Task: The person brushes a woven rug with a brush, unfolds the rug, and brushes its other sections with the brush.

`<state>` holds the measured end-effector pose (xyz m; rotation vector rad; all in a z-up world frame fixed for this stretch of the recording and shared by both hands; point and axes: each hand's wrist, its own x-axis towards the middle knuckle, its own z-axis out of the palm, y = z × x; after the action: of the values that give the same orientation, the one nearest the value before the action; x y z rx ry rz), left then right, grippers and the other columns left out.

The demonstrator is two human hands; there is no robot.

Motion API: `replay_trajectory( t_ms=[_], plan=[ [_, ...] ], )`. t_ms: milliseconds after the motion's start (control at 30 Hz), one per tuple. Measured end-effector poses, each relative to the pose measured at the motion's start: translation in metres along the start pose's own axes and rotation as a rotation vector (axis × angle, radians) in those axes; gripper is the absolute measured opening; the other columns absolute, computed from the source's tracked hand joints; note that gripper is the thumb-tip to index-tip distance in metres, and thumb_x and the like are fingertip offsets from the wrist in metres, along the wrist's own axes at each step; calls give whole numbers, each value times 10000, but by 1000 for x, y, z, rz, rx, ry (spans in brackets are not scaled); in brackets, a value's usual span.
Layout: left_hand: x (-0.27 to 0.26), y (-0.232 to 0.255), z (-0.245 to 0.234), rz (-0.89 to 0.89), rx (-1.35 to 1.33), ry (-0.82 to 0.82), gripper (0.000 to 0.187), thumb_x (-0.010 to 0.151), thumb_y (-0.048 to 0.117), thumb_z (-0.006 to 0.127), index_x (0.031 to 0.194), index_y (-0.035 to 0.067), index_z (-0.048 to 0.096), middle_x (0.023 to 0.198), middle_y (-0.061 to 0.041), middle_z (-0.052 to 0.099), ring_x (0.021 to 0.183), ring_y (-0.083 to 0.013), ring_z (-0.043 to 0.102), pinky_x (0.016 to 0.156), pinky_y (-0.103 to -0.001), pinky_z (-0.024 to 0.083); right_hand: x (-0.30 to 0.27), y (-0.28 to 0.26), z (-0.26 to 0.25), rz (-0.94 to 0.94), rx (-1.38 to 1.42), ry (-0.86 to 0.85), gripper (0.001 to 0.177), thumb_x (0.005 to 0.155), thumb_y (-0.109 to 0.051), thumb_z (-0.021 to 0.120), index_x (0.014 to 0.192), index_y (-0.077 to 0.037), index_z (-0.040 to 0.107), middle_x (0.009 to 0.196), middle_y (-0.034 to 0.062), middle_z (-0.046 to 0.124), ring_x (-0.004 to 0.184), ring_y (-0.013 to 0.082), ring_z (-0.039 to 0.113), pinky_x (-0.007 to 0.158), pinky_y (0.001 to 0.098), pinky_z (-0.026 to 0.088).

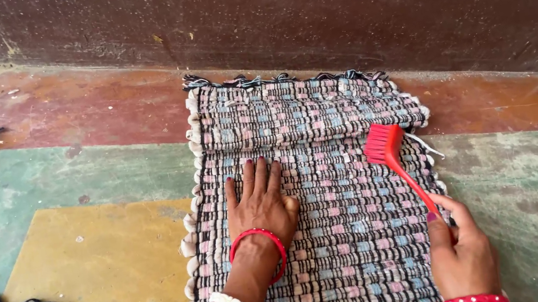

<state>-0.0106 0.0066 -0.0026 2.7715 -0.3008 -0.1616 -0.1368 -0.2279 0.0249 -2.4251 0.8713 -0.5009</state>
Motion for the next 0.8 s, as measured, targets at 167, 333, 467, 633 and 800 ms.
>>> replay_trajectory(
  t_ms=[167, 333, 467, 633, 800],
  plan=[
    [-3, -4, 7, 32, -28, 87, 694, 919, 379, 393, 1566, 162, 269, 1667, -76, 191, 1529, -245, 104, 1215, -520, 63, -37, -16, 15, 63, 73, -180, 348, 1004, -323, 604, 1346, -311, 670, 596, 102, 575, 540, 202, 545, 545, 403, 415],
    [-2, -2, 2, -2, -23, 143, 699, 896, 433, 443, 1513, 112, 372, 1623, -111, 271, 1521, -280, 158, 1212, -520, 103, -56, -31, 20, 33, 20, -341, 413, 1000, -345, 574, 1407, -376, 633, 552, 33, 591, 488, 160, 574, 515, 356, 419],
    [-2, 2, -7, 86, -71, 73, 707, 838, 474, 526, 1447, 119, 477, 1583, -108, 352, 1483, -287, 204, 1197, -531, 110, -32, -15, 8, 32, 13, -165, 356, 980, -326, 592, 1331, -322, 649, 561, 98, 593, 514, 184, 553, 532, 383, 438],
    [-3, 5, -10, 76, -152, 150, 596, 801, 510, 607, 1200, 69, 648, 1331, -91, 527, 1373, -275, 380, 1189, -504, 208, -16, 5, -5, 42, 105, -77, 373, 965, -242, 592, 1332, -242, 655, 579, 62, 624, 528, 147, 525, 531, 367, 426],
    [-20, 1, -5, 175, -164, 263, 540, 769, 520, 655, 987, 32, 737, 1158, -113, 592, 1227, -298, 454, 1080, -498, 284, -39, -2, 3, -64, 214, -64, 404, 948, -217, 622, 1346, -220, 690, 570, 53, 464, 533, 92, 403, 500, 325, 359]
  ],
)
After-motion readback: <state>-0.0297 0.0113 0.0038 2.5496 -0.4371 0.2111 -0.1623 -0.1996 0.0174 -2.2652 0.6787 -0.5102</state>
